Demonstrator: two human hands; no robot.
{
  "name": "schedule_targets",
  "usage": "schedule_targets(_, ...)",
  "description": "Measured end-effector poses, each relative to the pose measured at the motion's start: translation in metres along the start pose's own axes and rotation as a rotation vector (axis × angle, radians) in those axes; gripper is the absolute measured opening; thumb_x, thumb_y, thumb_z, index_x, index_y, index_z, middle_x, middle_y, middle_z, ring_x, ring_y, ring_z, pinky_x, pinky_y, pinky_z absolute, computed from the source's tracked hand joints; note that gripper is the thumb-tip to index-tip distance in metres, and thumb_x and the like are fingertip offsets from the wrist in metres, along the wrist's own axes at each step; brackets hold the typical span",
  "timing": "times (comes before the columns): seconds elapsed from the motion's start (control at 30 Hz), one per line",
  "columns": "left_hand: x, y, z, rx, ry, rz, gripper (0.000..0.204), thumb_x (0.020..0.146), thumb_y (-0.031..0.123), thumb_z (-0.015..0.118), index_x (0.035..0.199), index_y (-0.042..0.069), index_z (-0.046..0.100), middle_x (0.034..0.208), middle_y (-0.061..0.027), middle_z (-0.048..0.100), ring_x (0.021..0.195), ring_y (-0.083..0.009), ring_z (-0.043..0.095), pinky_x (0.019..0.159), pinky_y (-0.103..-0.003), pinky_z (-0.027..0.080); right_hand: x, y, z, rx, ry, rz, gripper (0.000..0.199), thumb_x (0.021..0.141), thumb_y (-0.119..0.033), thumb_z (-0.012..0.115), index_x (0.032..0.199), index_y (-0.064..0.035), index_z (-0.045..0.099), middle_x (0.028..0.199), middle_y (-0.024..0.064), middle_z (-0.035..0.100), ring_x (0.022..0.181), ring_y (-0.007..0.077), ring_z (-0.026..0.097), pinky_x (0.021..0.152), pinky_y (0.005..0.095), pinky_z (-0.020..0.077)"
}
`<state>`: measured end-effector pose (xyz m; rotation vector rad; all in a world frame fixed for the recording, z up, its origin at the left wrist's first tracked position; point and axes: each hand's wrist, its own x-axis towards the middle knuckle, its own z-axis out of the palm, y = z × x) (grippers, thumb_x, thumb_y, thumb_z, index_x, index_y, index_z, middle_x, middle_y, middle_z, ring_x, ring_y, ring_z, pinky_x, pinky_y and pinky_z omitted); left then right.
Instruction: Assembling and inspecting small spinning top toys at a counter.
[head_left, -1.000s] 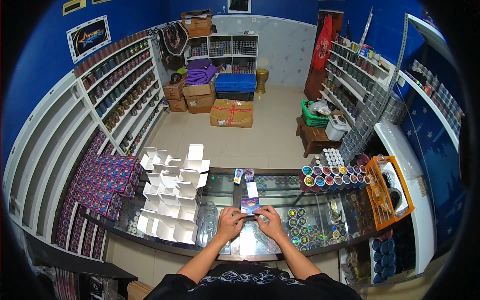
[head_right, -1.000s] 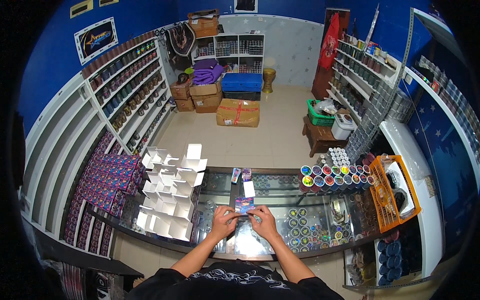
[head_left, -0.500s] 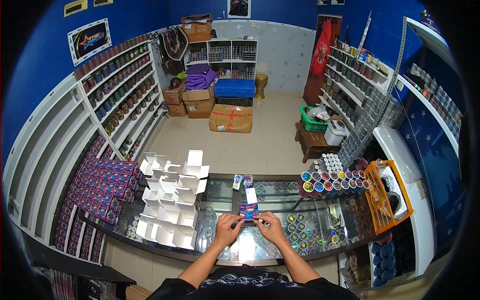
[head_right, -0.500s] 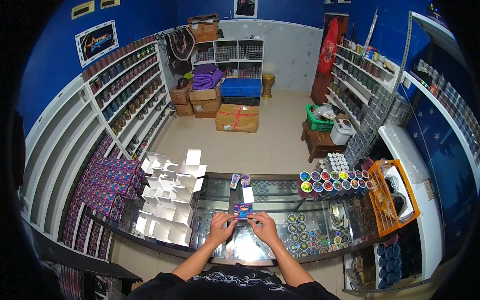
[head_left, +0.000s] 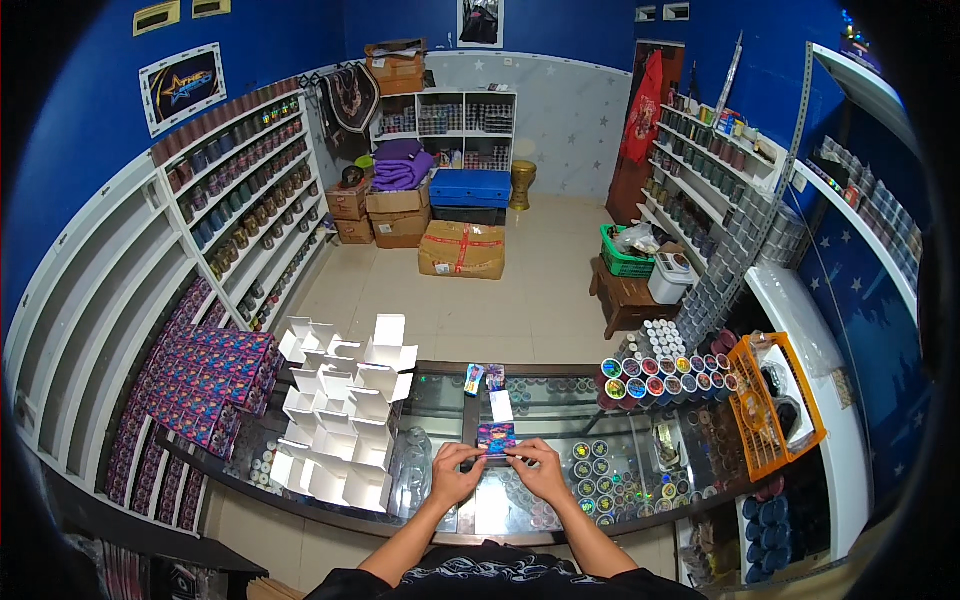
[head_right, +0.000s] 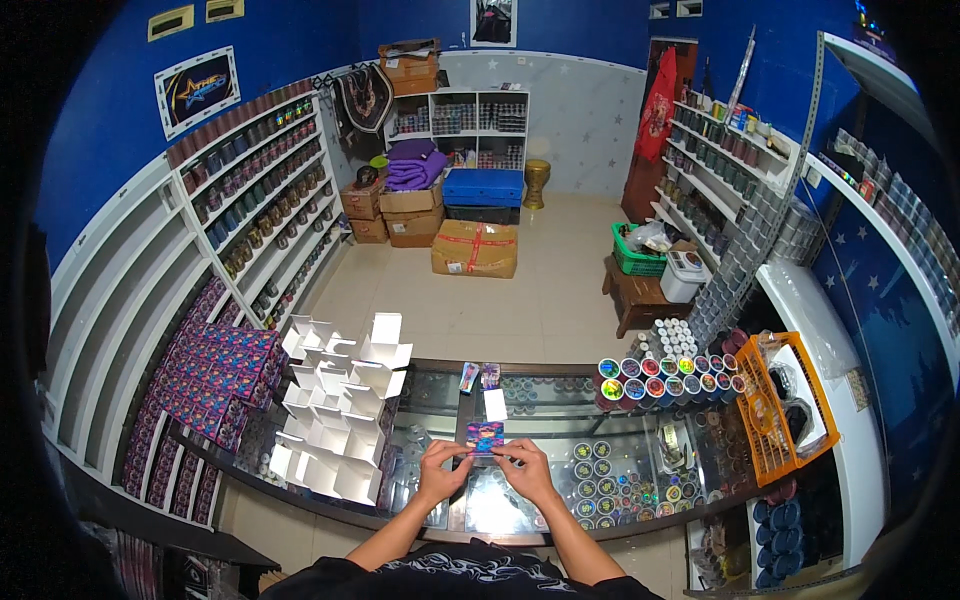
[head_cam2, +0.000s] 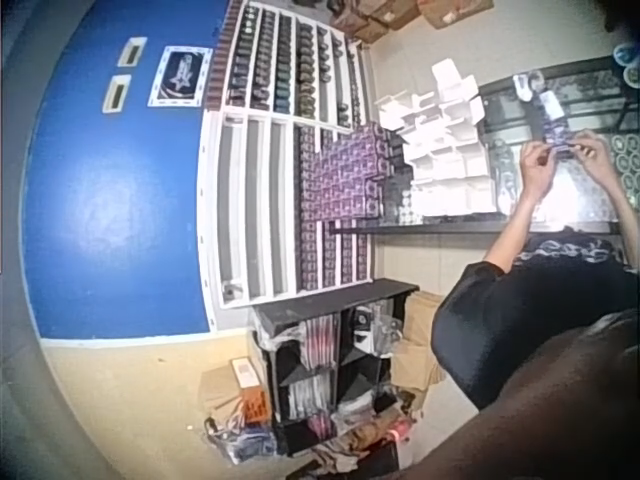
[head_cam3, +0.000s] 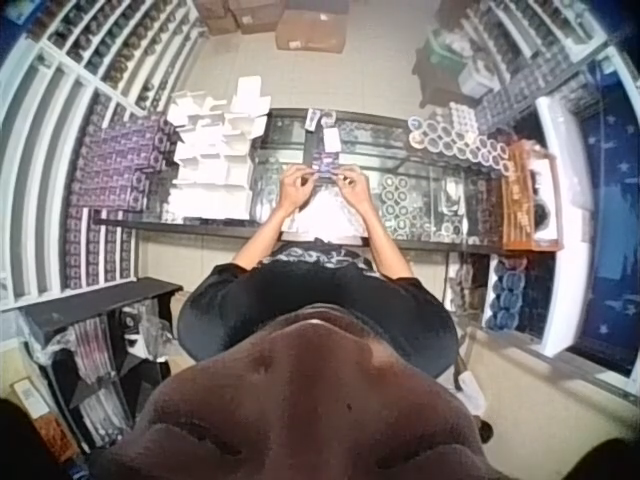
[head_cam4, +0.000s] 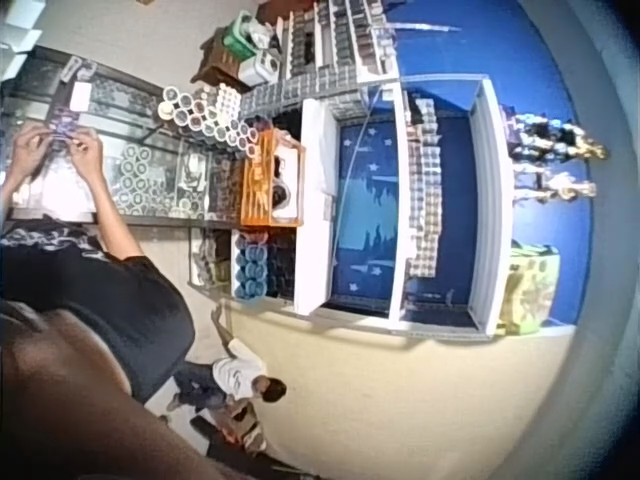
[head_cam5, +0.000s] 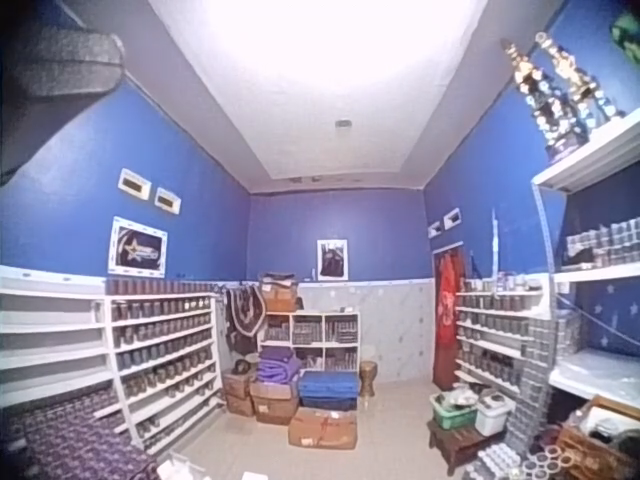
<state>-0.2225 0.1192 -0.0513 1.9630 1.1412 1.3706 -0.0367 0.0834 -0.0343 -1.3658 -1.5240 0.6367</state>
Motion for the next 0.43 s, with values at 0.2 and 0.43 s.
schedule_targets(0.2, -0.006, -0.003, 0.003, -0.023, 0.017, -0.064, 0.016, 0.069, 0.009, 0.074, 0.085, 0.007, 0.071, 0.083, -0.0076, 0.065, 0.08, -0.0222, 0.06, 0.072, -0.031, 0.047, -0.002, 0.004, 0.004, 0.042, 0.018, 0.033, 0.02, 0.074, -0.007, 0.071, 0.093, -0.0129, 0.073, 0.088, 0.0056, 0.064, 0.077, 0.0147, 0.061, 0.061, 0.0252, 0.0482)
schedule_targets(0.43, -0.011, -0.001, 0.011, -0.272, 0.085, -0.392, 0.023, 0.075, 0.013, 0.074, 0.096, 0.007, 0.069, 0.086, -0.0072, 0.067, 0.083, -0.0209, 0.061, 0.075, -0.031, 0.048, -0.003, 0.03, 0.016, 0.573, 0.061, 0.329, 0.063, 0.079, -0.003, 0.069, 0.136, -0.0112, 0.043, 0.093, 0.0055, 0.062, 0.067, 0.0051, 0.055, 0.058, 0.0189, 0.0451)
